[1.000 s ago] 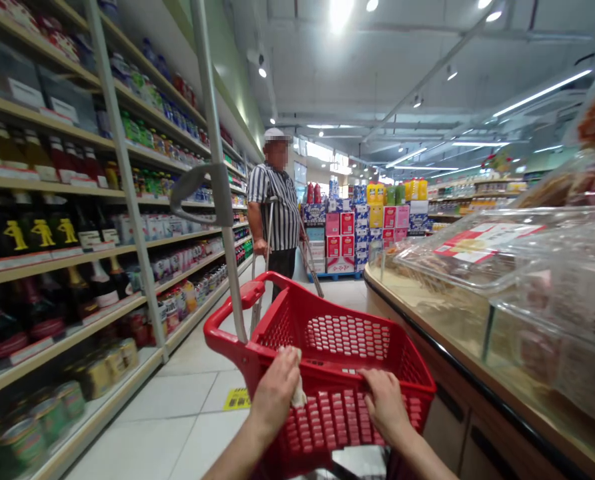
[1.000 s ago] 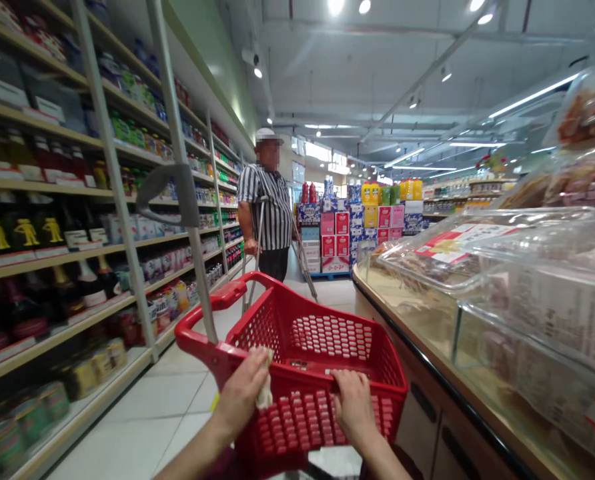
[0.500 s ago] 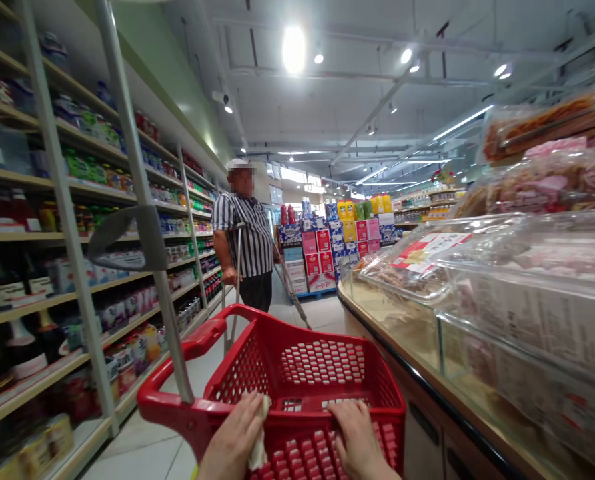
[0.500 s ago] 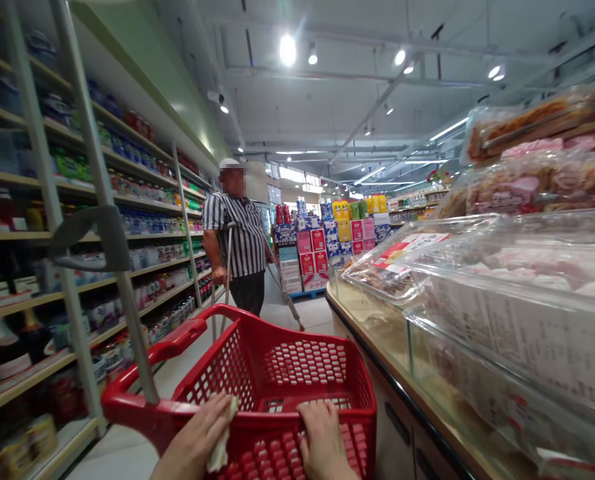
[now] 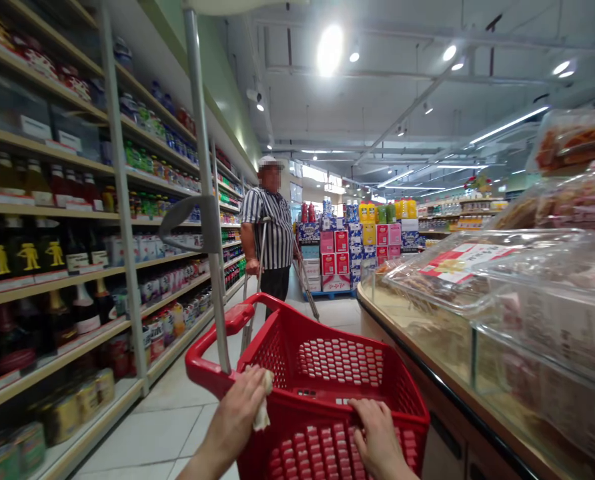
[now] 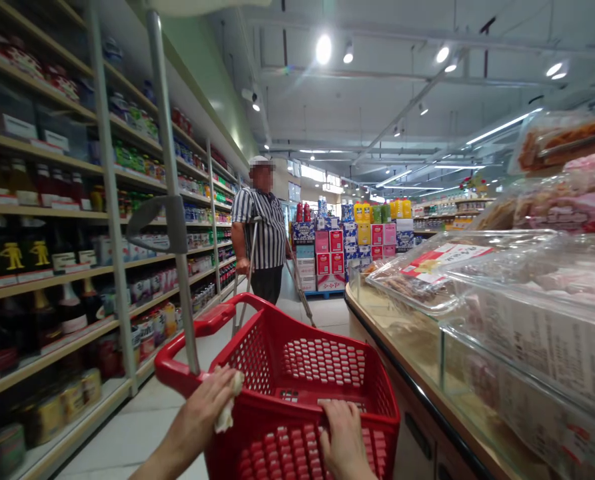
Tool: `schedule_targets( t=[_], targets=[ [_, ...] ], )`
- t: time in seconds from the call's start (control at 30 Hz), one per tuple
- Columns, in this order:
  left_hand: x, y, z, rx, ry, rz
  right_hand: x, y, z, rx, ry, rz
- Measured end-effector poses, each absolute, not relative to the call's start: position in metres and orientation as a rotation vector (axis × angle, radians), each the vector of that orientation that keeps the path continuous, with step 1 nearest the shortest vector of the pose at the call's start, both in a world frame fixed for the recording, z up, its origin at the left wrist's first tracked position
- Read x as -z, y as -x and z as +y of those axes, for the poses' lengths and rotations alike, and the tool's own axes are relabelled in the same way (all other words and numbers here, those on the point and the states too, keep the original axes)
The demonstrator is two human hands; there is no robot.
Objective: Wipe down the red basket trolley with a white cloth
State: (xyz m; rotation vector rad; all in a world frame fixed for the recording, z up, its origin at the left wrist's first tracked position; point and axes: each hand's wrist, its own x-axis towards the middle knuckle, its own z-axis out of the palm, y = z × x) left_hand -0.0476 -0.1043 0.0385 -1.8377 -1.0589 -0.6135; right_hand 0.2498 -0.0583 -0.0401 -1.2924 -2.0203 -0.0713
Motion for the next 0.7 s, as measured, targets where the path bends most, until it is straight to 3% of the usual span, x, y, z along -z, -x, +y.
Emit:
schedule_targets(
  t=[0.13, 0.3, 0.53, 0.7],
  targets=[
    [-0.039, 0.064, -0.107, 0.659, 1.719, -1.125, 0.044, -0.250, -0.056, 0.124, 1.266, -1.992],
    [-0.020, 0.015, -0.098, 0.578, 1.847, -1.016, 0.044, -0.257, -0.052, 0.049, 1.223, -2.057],
    [-0.050, 0.049, -0.108, 0.554, 1.863, -1.201, 0.040, -0.257, -0.061, 0.120, 1.185, -2.043],
    [-0.021, -0.007, -0.101, 0.554, 1.970, -1.199, 0.029, -0.253, -0.070, 0.087, 1.232, -2.005]
  ],
)
